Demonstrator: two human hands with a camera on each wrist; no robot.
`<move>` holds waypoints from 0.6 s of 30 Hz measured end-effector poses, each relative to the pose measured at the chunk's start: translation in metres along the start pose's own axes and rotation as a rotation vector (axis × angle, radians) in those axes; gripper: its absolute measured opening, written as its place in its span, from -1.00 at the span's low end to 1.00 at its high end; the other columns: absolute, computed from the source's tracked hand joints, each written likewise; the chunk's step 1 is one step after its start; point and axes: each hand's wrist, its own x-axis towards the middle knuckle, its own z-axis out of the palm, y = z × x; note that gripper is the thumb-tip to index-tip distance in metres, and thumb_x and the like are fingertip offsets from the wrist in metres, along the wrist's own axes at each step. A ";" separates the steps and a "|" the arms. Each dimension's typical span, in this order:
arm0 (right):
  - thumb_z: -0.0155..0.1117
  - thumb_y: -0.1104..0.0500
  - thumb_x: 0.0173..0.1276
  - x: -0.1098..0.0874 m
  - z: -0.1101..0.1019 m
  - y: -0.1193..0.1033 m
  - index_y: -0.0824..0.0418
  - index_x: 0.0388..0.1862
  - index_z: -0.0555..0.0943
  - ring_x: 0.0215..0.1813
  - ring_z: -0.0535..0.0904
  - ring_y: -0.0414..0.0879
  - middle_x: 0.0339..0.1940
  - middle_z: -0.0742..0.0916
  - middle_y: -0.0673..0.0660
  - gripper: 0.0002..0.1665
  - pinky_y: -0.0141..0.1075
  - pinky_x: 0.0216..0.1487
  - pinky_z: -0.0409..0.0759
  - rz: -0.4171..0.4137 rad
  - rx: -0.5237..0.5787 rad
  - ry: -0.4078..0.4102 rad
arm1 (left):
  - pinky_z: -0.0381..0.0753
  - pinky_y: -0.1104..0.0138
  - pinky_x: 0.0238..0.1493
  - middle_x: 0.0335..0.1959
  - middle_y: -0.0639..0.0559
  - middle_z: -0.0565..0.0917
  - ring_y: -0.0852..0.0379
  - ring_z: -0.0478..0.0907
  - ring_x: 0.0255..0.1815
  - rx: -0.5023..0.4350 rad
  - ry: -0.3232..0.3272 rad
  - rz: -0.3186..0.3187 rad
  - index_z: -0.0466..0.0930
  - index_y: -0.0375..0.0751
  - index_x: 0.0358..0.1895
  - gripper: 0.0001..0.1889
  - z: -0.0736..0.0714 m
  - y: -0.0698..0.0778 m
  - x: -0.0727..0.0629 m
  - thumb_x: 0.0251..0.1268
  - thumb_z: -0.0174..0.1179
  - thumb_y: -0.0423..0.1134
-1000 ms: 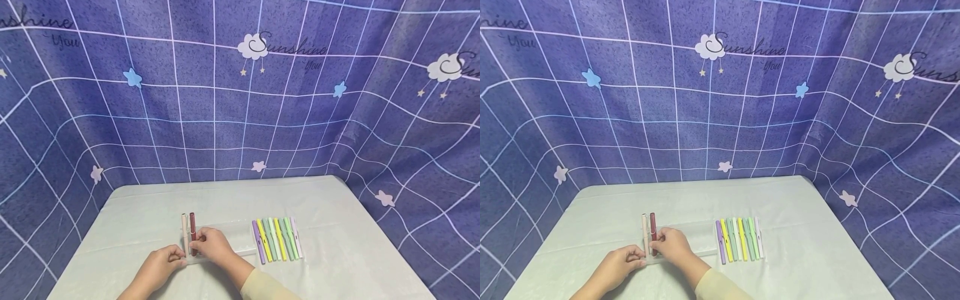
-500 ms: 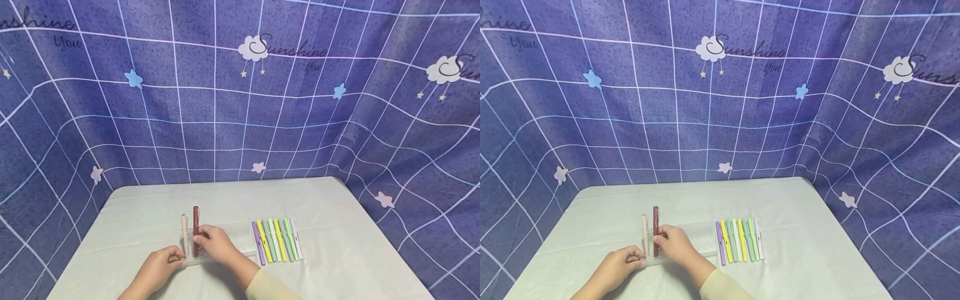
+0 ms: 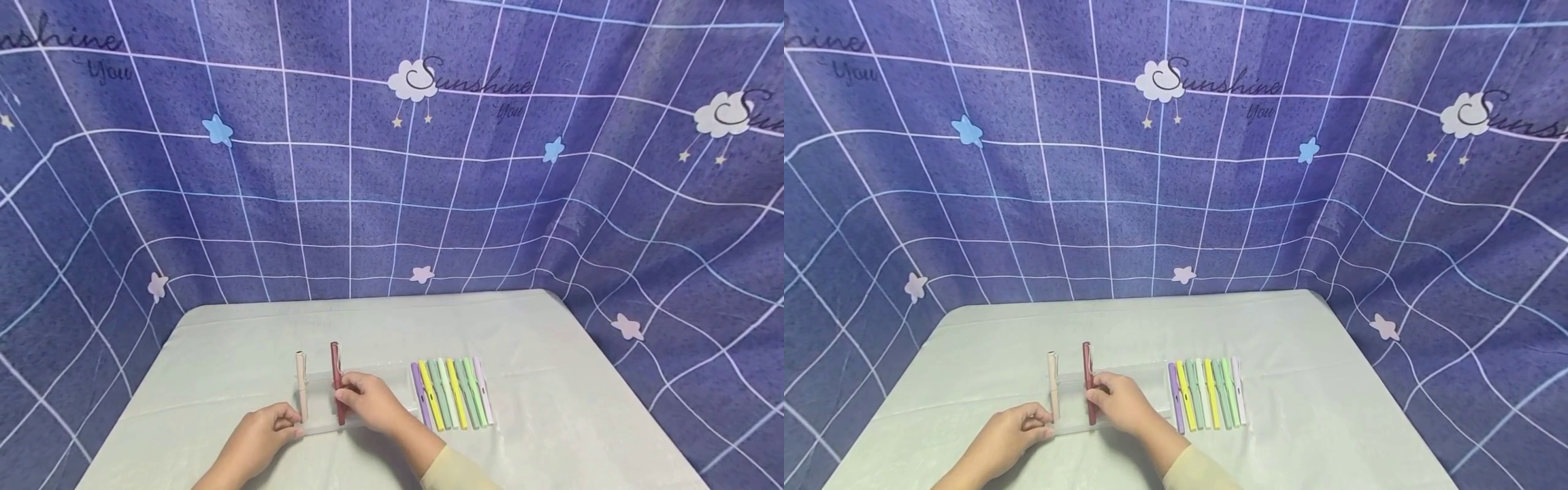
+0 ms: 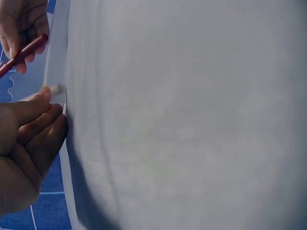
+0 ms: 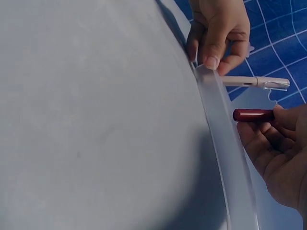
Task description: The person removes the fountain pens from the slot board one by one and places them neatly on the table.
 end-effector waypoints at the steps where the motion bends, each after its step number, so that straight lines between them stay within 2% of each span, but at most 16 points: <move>1: 0.20 0.12 0.44 -0.001 -0.002 0.001 0.20 -0.18 0.64 -0.33 0.62 -0.33 -0.34 0.73 -0.05 -0.83 -0.46 -0.25 0.62 0.001 -0.003 0.001 | 0.63 0.24 -0.21 -0.52 0.37 0.69 0.41 0.54 -0.45 0.001 -0.001 0.000 0.61 0.13 -0.38 -0.82 0.000 0.000 0.000 0.01 0.45 -0.18; 11: 0.18 0.10 0.46 -0.014 -0.016 0.008 0.25 -0.09 0.64 -0.31 0.64 -0.30 -0.33 0.73 -0.07 -0.75 -0.43 -0.22 0.62 0.037 0.003 0.019 | 0.63 0.15 -0.18 -0.53 0.36 0.69 0.36 0.54 -0.44 0.010 -0.001 -0.008 0.62 0.12 -0.36 -0.83 -0.001 0.000 0.001 0.02 0.44 -0.15; 18: 0.19 0.14 0.46 -0.022 -0.027 0.013 0.31 -0.04 0.64 -0.25 0.72 -0.16 -0.24 0.76 0.13 -0.72 -0.35 -0.19 0.70 0.079 0.119 0.023 | 0.64 0.15 -0.16 -0.51 0.35 0.71 0.38 0.57 -0.43 0.021 -0.002 0.003 0.62 0.11 -0.35 -0.83 0.001 -0.002 0.001 0.02 0.44 -0.14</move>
